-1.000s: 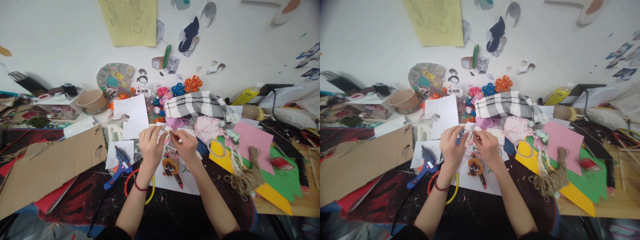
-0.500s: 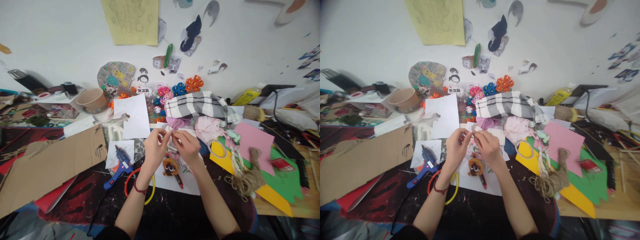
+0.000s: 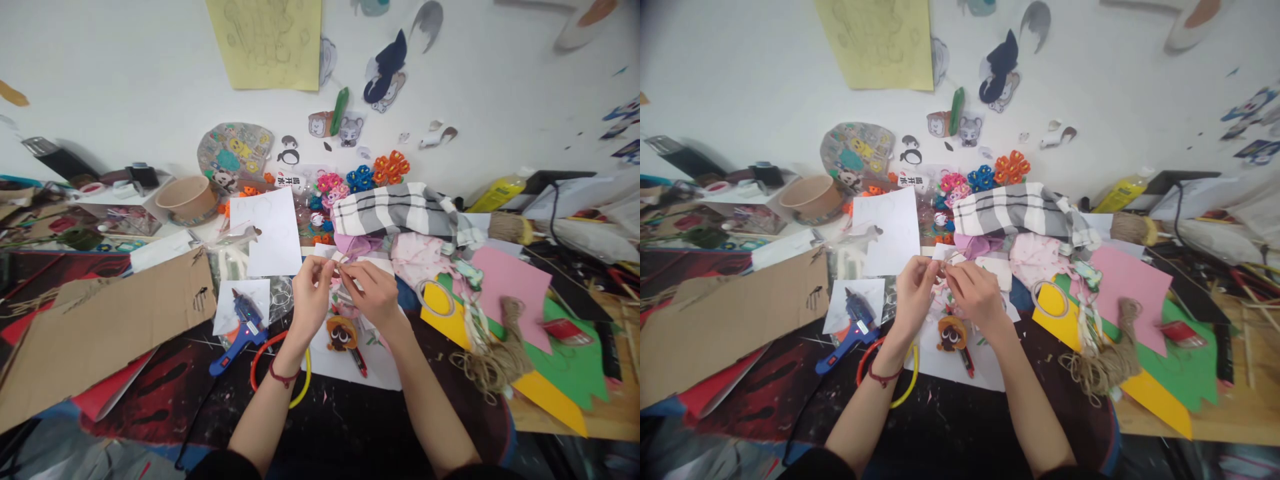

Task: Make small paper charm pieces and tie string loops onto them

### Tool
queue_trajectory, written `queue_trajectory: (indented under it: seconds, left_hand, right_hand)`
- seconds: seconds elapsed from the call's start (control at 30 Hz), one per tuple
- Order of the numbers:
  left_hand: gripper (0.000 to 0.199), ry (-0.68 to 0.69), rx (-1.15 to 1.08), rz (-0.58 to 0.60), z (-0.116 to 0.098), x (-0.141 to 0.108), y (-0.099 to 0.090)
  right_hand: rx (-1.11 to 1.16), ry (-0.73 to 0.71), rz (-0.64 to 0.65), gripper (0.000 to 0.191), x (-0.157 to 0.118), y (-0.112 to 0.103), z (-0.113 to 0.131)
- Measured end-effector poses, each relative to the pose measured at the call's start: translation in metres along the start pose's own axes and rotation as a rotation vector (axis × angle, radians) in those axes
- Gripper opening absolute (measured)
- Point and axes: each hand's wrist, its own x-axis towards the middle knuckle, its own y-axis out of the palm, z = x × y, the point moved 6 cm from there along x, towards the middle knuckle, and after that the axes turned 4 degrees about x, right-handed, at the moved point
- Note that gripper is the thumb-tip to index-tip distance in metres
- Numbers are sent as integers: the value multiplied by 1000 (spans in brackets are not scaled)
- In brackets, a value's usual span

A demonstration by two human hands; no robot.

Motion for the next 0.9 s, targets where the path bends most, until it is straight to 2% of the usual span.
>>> queue_trajectory:
  seconds: [0.17,0.37,0.57,0.73,0.9]
  left_hand:
    - [23,-5,12,-11,-1,-2,-1]
    - [23,-26,46,-6,-5,-7,1]
    - [20,-72,111,36,-3,-7,2]
    - [22,-51,-29,71,1,-1,5]
    - [21,-52,-61,103,-1,0,6]
  right_hand:
    - [216,237,47,9,8,-5,-4]
    - [364,387,141,12,9,-6,-7]
    - [362,388,240,9,8,2,-7]
    - [320,389,145,6,7,-1,-9]
    - [230,246,111,9,7,-4,-6]
